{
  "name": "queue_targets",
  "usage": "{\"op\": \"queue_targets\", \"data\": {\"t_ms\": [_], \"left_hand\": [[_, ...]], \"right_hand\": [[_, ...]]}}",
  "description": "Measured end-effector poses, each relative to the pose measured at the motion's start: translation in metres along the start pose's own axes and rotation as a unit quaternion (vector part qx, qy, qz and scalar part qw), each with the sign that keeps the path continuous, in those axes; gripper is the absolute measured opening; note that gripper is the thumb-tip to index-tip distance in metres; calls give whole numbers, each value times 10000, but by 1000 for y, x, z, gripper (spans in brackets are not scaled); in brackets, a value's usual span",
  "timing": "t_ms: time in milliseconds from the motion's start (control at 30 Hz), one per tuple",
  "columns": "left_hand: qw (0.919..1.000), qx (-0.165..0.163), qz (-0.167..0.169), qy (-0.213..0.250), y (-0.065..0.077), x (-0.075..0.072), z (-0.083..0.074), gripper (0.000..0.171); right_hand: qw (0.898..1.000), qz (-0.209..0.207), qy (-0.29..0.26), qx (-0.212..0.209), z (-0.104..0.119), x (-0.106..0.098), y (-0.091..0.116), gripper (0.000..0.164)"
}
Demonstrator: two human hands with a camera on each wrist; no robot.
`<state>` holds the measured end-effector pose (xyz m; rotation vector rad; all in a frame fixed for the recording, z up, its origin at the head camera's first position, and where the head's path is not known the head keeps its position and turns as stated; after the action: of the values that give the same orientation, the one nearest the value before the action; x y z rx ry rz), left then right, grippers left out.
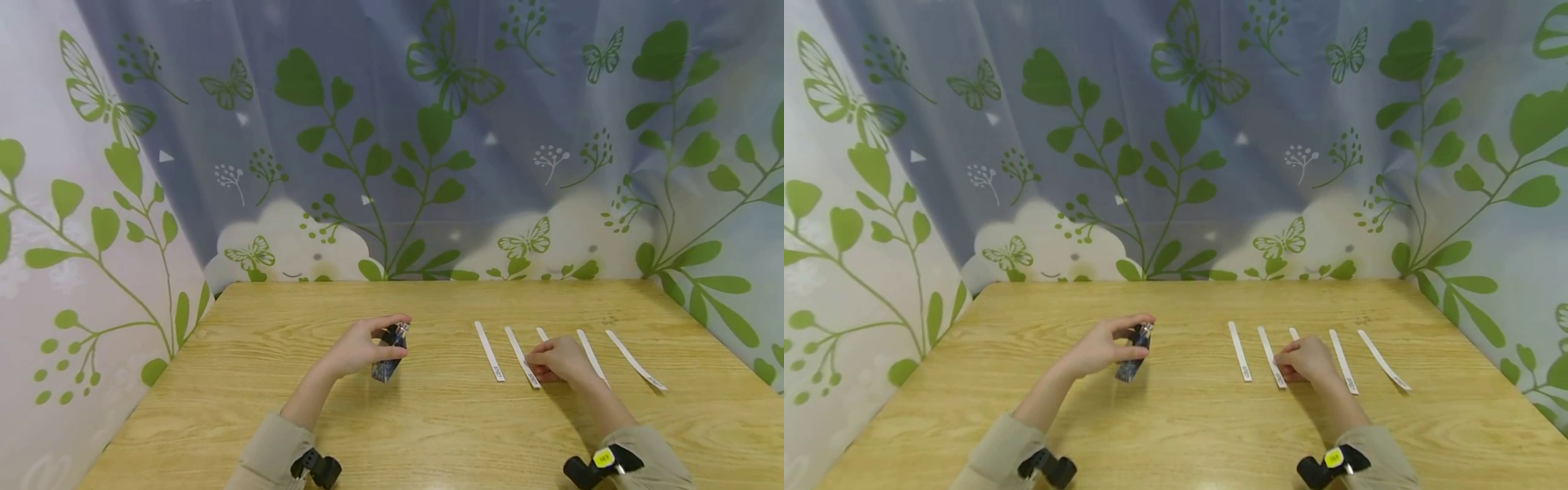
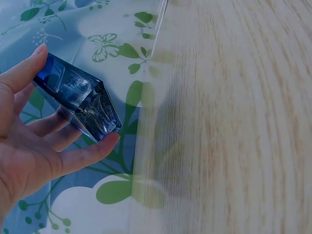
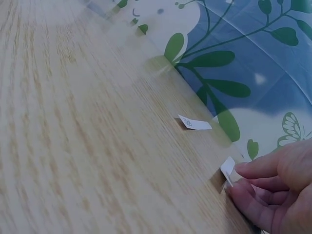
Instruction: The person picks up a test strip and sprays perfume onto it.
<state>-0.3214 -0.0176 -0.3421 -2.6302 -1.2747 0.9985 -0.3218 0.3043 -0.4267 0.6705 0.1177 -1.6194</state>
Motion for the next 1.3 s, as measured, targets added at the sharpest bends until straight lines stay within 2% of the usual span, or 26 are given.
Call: {"op": "queue_targets", "data": {"t_ms": [167, 233, 333, 467, 600, 733, 933, 1300], "left_hand": [[10000, -2, 54, -35, 4, -1, -24, 49], [10000, -19, 30, -12, 5, -1, -25, 50], [10000, -15, -12, 2, 3, -1, -10, 51], [10000, -47, -33, 8, 1, -1, 12, 53], [10000, -63, -40, 56, 1, -1, 13, 53], [10000, -74, -38, 51, 1, -1, 14, 53], [10000, -49, -50, 65, 1, -1, 13, 55], [9999, 26, -2, -97, 2, -1, 7, 52]], "right_hand": [[9994, -153, 277, -138, 4, -3, 5, 20], [9990, -203, 357, -200, 9, -6, 8, 21], [9975, -282, 528, -374, 17, -11, 13, 22], [9977, -282, 544, -282, 24, -14, 14, 31], [9977, -238, 599, -196, 30, -16, 14, 42], [9964, -189, 720, -396, 40, -13, 16, 48], [9950, -220, 672, -707, 54, -3, 17, 45], [9944, 63, 628, -852, 60, 27, 8, 37]]}}
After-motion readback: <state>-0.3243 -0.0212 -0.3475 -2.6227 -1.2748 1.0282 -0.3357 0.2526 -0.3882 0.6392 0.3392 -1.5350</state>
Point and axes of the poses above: each hand's wrist, its own y-axis away from the middle knuckle, its own x-axis out of the palm, z = x × y, the point moved 8 cm from there along -y, towards the middle knuckle, and after that the axes turned 11 degrees about x, right-handed, at the moved point
